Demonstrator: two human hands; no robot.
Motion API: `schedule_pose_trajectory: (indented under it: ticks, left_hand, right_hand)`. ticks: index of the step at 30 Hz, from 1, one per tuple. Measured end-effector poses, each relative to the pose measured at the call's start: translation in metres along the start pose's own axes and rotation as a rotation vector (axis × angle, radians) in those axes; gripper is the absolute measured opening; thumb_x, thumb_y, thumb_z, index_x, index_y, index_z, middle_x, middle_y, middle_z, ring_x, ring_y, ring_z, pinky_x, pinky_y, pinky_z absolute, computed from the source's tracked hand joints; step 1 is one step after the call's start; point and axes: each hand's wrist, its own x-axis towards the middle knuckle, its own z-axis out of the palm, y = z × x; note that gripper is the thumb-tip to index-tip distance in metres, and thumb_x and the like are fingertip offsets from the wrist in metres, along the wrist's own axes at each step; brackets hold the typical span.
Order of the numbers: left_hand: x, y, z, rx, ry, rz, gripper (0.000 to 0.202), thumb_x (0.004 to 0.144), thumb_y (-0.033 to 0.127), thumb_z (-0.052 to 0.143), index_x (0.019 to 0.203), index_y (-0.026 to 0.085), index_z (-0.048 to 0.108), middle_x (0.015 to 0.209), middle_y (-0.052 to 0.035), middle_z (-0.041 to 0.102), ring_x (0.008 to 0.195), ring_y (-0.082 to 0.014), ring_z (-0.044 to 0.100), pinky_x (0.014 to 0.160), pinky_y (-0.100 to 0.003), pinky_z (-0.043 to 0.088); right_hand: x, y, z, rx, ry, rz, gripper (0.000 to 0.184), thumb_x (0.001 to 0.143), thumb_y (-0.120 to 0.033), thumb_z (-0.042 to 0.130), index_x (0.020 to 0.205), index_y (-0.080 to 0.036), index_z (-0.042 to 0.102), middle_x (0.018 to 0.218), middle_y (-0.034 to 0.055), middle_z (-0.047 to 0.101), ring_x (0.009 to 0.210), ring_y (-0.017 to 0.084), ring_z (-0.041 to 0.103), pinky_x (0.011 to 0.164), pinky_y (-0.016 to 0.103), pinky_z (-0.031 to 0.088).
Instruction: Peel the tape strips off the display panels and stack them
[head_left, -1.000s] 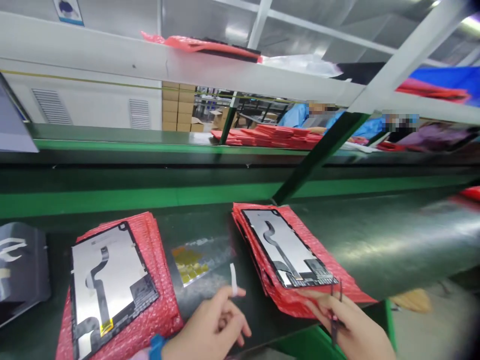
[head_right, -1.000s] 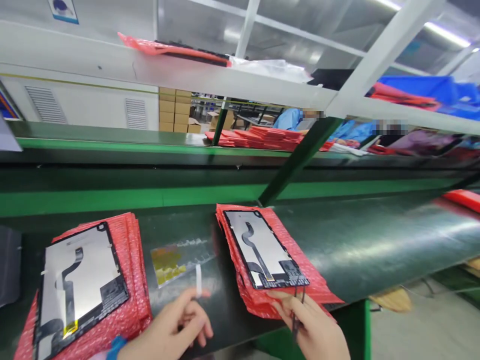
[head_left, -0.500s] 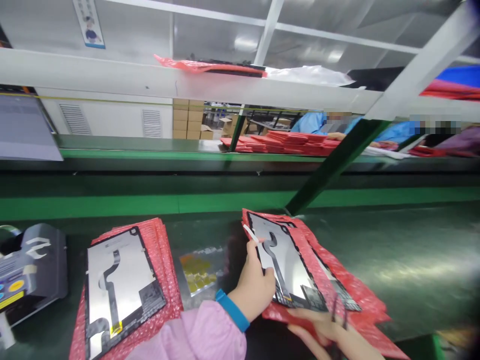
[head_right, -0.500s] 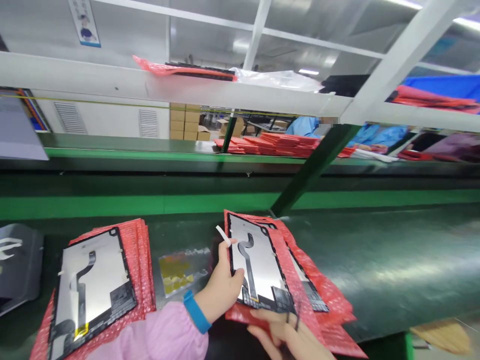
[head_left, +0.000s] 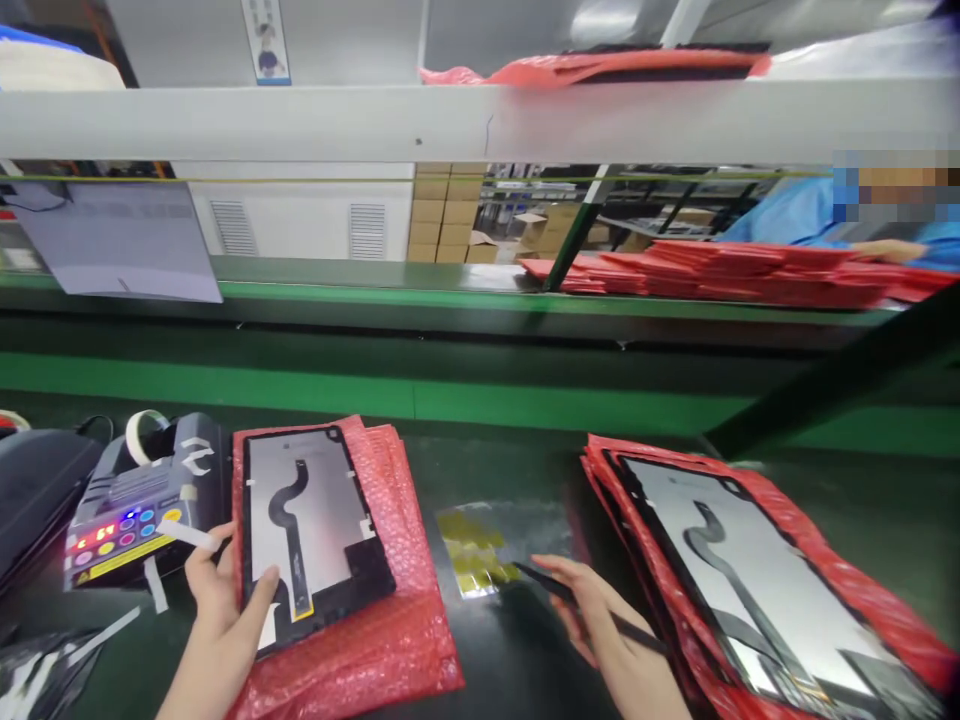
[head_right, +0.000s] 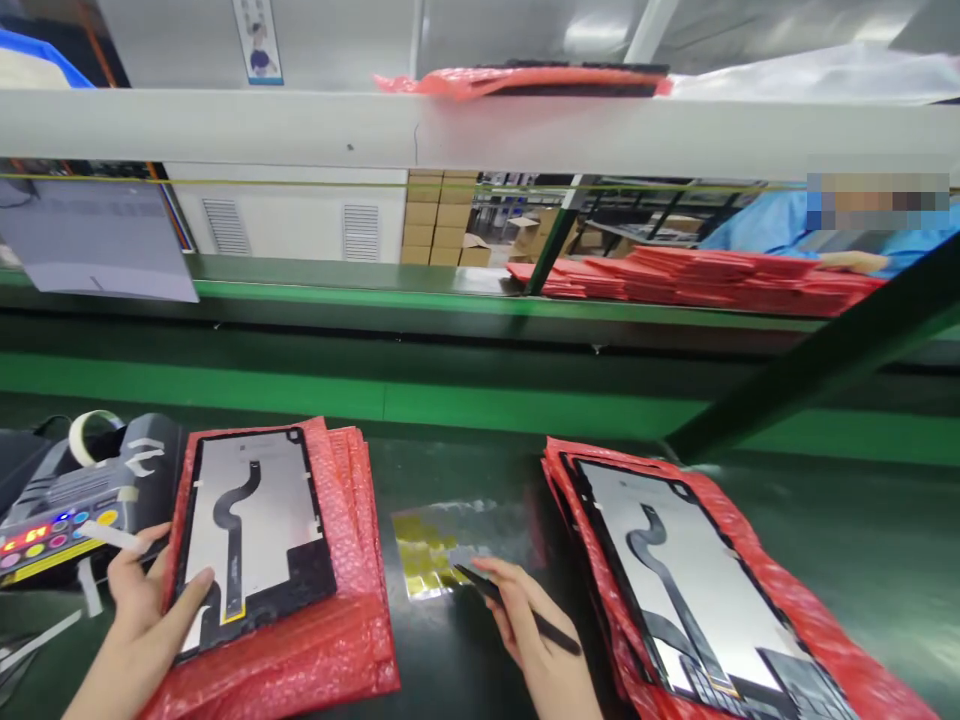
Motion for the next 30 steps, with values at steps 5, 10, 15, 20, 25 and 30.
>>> schedule_pose_trajectory:
  ticks: [5,10,15,20,25,30]
  left_hand:
    - [0.007,-0.032,-0.028,0.309,-0.061,0.03,0.068,0.072,0.052,0.079,0.119,0.015,0.046,0.098,-0.0138,0.069,0.082,-0.0303,0.073,0.083,-0.051,0.061]
    - [0.001,-0.042,-0.03,0.64,-0.089,0.23,0.062,0.081,0.051,0.066,0.127,0.012,0.052,0.128,-0.0241,0.06,0.112,-0.0433,0.066,0.101,-0.068,0.049]
    - [-0.012,-0.028,-0.002,0.584,-0.079,0.285,0.05,0.09,0.03,0.052,0.135,0.012,0.041,0.159,-0.0259,0.032,0.148,-0.0405,0.035,0.121,-0.063,0.027]
    - [-0.007,-0.032,0.003,0.504,-0.111,0.342,0.05,0.086,0.022,0.057,0.131,0.012,0.039,0.156,-0.0296,0.035,0.146,-0.0398,0.04,0.118,-0.063,0.032]
    - [-0.008,-0.036,-0.004,0.414,-0.225,0.271,0.054,0.086,0.02,0.063,0.132,0.015,0.035,0.161,-0.0292,0.026,0.151,-0.0371,0.029,0.121,-0.061,0.027]
    - [-0.015,-0.025,-0.003,0.415,-0.291,0.263,0.054,0.091,0.018,0.058,0.137,0.017,0.03,0.165,-0.0288,0.013,0.151,-0.0381,0.029,0.116,-0.062,0.036]
  right_hand:
    - [0.015,0.031,0.0,-0.047,0.026,0.059,0.056,0.07,-0.067,0.077,0.093,-0.017,0.073,0.058,-0.0018,0.057,0.038,0.01,0.044,0.038,0.024,0.036]
    - [0.011,0.05,-0.016,-0.111,0.052,0.074,0.046,0.073,-0.06,0.077,0.087,-0.018,0.07,0.06,-0.0009,0.06,0.039,0.011,0.047,0.039,0.024,0.038]
    - [0.006,0.052,-0.022,-0.153,0.007,0.104,0.048,0.072,-0.064,0.077,0.081,-0.018,0.069,0.059,-0.0007,0.059,0.037,0.009,0.043,0.036,0.022,0.033]
    - [0.009,0.045,-0.018,-0.15,-0.034,0.163,0.058,0.068,-0.075,0.074,0.071,-0.018,0.066,0.059,0.0019,0.062,0.033,0.007,0.037,0.033,0.021,0.025]
    - [0.009,0.037,-0.017,-0.133,-0.021,0.139,0.06,0.067,-0.077,0.074,0.066,-0.017,0.068,0.053,0.0027,0.061,0.036,0.008,0.036,0.035,0.021,0.028]
    - [-0.007,0.02,-0.005,0.073,-0.014,0.075,0.051,0.075,-0.065,0.078,0.062,-0.018,0.062,0.053,0.003,0.062,0.036,0.007,0.037,0.036,0.019,0.03]
